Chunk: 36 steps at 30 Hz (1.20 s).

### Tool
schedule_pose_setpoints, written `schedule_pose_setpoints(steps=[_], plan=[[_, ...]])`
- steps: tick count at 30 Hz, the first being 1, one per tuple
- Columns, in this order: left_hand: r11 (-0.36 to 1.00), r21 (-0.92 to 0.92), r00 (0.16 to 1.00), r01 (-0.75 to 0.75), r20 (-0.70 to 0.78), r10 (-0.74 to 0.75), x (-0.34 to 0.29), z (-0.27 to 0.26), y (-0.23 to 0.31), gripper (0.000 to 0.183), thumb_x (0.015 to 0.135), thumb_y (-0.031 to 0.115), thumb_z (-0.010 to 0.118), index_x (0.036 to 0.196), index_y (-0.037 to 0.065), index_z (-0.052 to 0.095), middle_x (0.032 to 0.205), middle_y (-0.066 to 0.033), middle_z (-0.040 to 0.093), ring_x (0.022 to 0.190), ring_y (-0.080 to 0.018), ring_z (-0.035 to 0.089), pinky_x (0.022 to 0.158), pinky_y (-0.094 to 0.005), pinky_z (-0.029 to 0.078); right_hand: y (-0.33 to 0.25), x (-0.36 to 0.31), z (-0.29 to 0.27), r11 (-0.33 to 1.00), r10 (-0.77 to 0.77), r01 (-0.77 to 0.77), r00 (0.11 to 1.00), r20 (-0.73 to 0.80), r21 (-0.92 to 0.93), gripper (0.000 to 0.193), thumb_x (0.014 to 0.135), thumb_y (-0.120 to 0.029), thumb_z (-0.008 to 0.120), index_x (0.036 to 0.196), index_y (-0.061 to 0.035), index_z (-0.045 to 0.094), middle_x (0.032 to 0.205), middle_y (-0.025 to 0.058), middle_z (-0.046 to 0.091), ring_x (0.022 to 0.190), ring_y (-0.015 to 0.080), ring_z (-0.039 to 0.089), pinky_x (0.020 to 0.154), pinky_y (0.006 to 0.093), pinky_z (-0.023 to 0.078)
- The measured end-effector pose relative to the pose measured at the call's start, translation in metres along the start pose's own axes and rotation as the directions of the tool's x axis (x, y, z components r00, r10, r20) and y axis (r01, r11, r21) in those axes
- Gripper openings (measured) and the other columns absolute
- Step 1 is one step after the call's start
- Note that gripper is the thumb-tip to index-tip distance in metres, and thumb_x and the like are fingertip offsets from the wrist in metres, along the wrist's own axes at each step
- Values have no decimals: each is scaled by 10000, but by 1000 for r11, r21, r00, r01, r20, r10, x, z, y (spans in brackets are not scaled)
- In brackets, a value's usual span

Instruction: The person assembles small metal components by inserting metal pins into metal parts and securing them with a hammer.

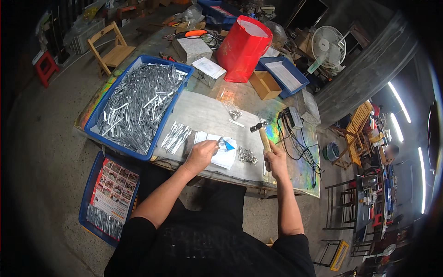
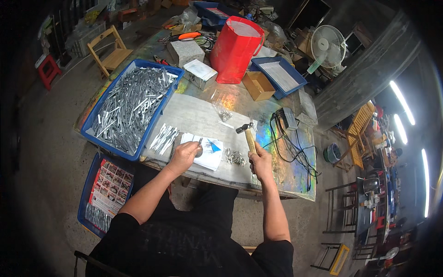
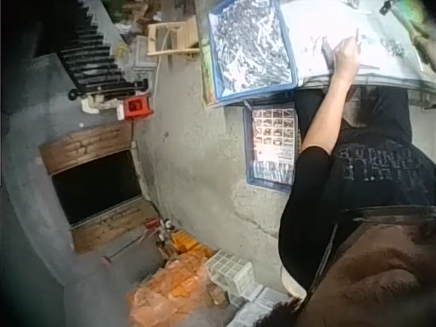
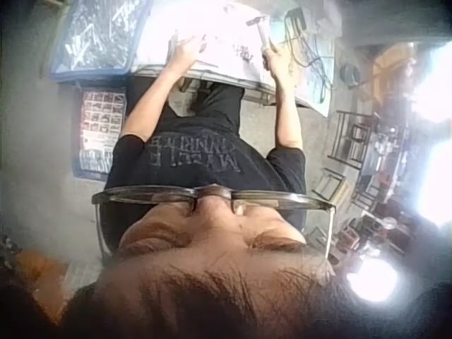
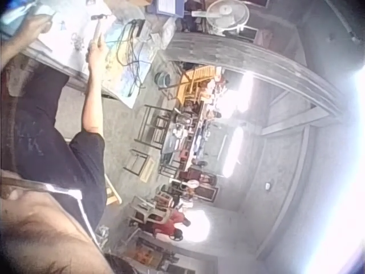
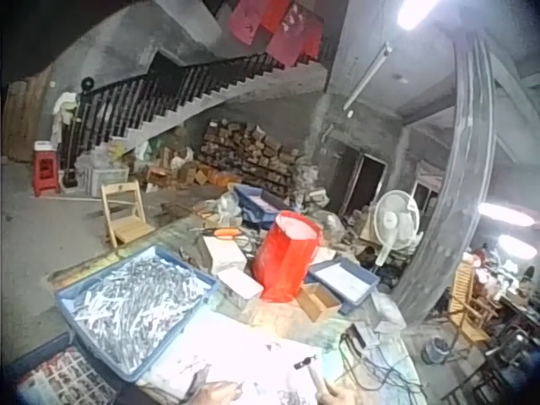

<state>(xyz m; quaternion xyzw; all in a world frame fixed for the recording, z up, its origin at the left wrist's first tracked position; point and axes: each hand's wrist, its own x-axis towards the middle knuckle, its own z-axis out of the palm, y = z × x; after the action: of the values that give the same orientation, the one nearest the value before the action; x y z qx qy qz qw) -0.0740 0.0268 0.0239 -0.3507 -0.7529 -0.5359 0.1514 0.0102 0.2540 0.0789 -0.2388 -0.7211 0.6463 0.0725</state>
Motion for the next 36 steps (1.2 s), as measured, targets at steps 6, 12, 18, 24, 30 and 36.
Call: schedule_pose_setpoints(steps=[6, 12, 18, 24, 30, 36], plan=[[932, -273, 969, 239, 2, -248, 7, 0, 2, 60, 759, 38, 516, 780, -18, 508, 627, -80, 527, 556, -140, 534, 477, -254, 409, 37, 42, -3, 989, 93, -90, 996, -18, 117, 417, 737, -51, 486, 1150, -66, 432, 522, -22, 416, 349, 56, 341, 303, 192, 264], [581, -669, 836, 463, 111, -538, 11, 0, 0, 100, 813, 87, 487, 782, -2, 518, 669, -38, 545, 566, -69, 530, 517, -169, 445, 51, 78, -3, 956, 120, -116, 993, 1, 268, 353, 752, -39, 451, 1105, -39, 448, 531, 0, 449, 351, 71, 375, 295, 193, 292], [297, -815, 729, 498, 208, -652, 8, -8, 10, 123, 820, 130, 493, 763, 21, 489, 694, -70, 550, 594, -119, 556, 540, -216, 482, 61, 103, -3, 949, 142, -150, 989, 52, 276, 262, 760, -50, 451, 1016, -15, 496, 533, 15, 478, 356, 74, 396, 293, 192, 292], [241, -835, 706, 494, 224, -672, 3, -8, 13, 126, 815, 139, 503, 768, 23, 483, 694, -71, 545, 596, -118, 555, 541, -213, 486, 71, 103, 1, 789, -314, 185, 941, -127, -586, 219, 704, -196, 519, 818, -11, 542, 637, 199, 534, 585, 331, 540, 571, 403, 424], [269, -850, 735, 453, 186, -652, -2, -8, 12, 130, 820, 160, 496, 802, 31, 496, 716, -78, 558, 614, -140, 572, 551, -212, 486, 69, 86, 6, 528, -511, 214, 853, -107, -822, 207, 718, -172, 519, 844, -13, 560, 703, 195, 541, 676, 355, 526, 606, 429, 414], [201, -893, 737, 402, 185, -650, -4, -10, 14, 122, 831, 143, 471, 835, 23, 493, 716, -87, 561, 624, -155, 580, 547, -213, 487, 65, 50, 11, 498, -764, 438, 631, -138, -748, 132, 722, -86, 522, 815, -4, 567, 692, 157, 528, 677, 303, 504, 584, 382, 403]])
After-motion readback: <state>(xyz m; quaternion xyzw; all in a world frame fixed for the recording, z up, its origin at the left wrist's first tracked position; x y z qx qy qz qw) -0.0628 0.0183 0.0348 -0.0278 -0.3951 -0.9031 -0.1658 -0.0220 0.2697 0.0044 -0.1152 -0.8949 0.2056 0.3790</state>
